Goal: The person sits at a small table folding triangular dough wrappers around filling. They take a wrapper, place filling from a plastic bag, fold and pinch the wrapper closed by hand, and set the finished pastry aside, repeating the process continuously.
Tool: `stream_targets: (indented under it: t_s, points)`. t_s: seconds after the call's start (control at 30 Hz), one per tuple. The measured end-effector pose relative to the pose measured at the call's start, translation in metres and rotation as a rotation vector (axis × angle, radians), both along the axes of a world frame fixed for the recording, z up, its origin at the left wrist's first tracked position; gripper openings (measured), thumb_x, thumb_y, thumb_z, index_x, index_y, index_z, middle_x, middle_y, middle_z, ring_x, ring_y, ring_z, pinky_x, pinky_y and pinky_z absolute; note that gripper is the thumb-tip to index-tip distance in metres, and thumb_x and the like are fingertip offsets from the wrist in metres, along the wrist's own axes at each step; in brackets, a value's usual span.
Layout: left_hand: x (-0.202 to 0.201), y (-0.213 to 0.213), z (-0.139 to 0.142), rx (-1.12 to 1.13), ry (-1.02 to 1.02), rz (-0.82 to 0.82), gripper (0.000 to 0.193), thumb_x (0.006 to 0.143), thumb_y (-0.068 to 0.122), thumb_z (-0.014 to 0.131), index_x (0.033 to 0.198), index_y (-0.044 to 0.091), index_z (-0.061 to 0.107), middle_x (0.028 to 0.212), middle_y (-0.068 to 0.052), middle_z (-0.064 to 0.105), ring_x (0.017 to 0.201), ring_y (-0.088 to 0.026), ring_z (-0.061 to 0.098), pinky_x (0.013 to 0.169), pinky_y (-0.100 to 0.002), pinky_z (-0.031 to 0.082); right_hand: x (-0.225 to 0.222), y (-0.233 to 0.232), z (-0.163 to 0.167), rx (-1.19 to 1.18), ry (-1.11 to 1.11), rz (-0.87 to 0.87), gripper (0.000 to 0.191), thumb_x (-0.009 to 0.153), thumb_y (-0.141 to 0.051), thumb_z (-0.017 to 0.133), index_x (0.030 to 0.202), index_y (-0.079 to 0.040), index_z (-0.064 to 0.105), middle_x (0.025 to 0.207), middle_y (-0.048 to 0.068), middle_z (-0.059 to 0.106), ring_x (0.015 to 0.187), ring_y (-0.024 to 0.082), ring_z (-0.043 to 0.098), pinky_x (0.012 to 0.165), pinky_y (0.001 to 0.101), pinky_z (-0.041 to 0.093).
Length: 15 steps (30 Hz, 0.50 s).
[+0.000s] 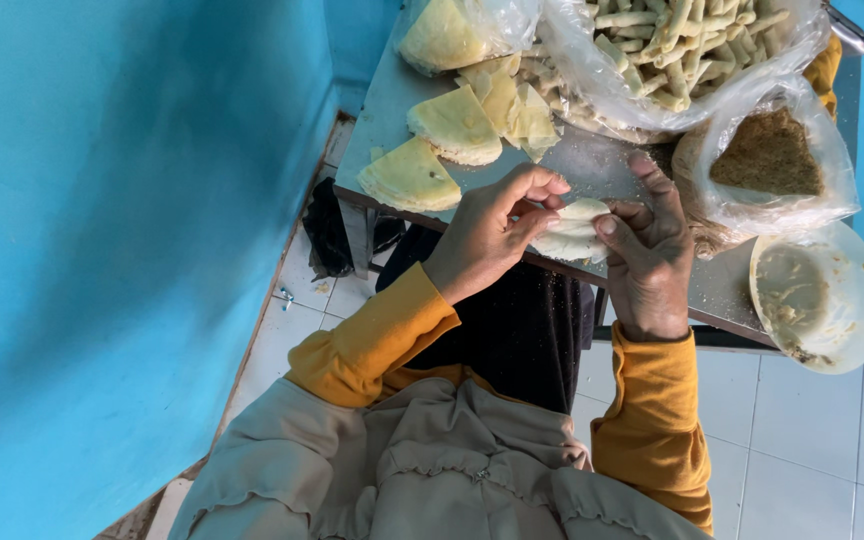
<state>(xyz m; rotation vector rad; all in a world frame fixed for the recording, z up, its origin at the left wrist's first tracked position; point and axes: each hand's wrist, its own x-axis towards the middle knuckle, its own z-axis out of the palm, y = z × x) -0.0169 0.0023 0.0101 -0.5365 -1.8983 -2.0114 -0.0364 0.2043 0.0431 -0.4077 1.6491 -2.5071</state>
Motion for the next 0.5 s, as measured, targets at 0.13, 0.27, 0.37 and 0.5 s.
stream_targets:
  t_s: [0.13,0.27,0.37,0.5]
  points:
    - [-0.001,0.001,-0.003,-0.128,-0.012,0.080,0.026,0.104,0.000,0.065,0.129,0.003,0.058,0.118,-0.009,0.073,0.110,-0.021,0.075,0.089,-0.032,0.063,-0.008,-0.001,-0.001,0.338,0.122,-0.042,0.065,0.099,0.011,0.061,0.158,0.005,0.036,0.119,0.019,0.072,0.108,0.021,0.072,0.093,0.0294,0.060]
    - [0.008,-0.012,-0.006,-0.621,0.148,0.293,0.034,0.099,0.005,0.070,0.132,0.006,0.062,0.128,-0.008,0.068,0.119,-0.028,0.065,0.098,-0.041,0.056,-0.010,0.001,-0.003,0.837,0.407,-0.182,0.067,0.100,0.008,0.063,0.160,0.003,0.034,0.134,0.021,0.067,0.118,0.024,0.068,0.093,0.0324,0.060]
    - [0.014,-0.028,-0.009,-0.857,0.356,0.286,0.034,0.086,0.021,0.079,0.115,0.009,0.066,0.129,-0.008,0.064,0.126,-0.031,0.056,0.104,-0.050,0.047,0.010,0.023,-0.006,1.053,0.465,-0.366,0.060,0.098,0.007,0.065,0.155,-0.005,0.049,0.134,0.017,0.066,0.121,0.026,0.067,0.091,0.0354,0.058]
    - [0.013,-0.041,-0.019,-0.902,0.504,0.255,0.034,0.080,0.022,0.081,0.111,0.011,0.071,0.130,-0.005,0.064,0.133,-0.030,0.053,0.112,-0.051,0.042,0.055,0.076,-0.012,1.495,0.629,-0.626,0.049,0.087,0.003,0.080,0.135,-0.008,0.071,0.119,0.014,0.062,0.115,0.033,0.056,0.105,0.0477,0.044]
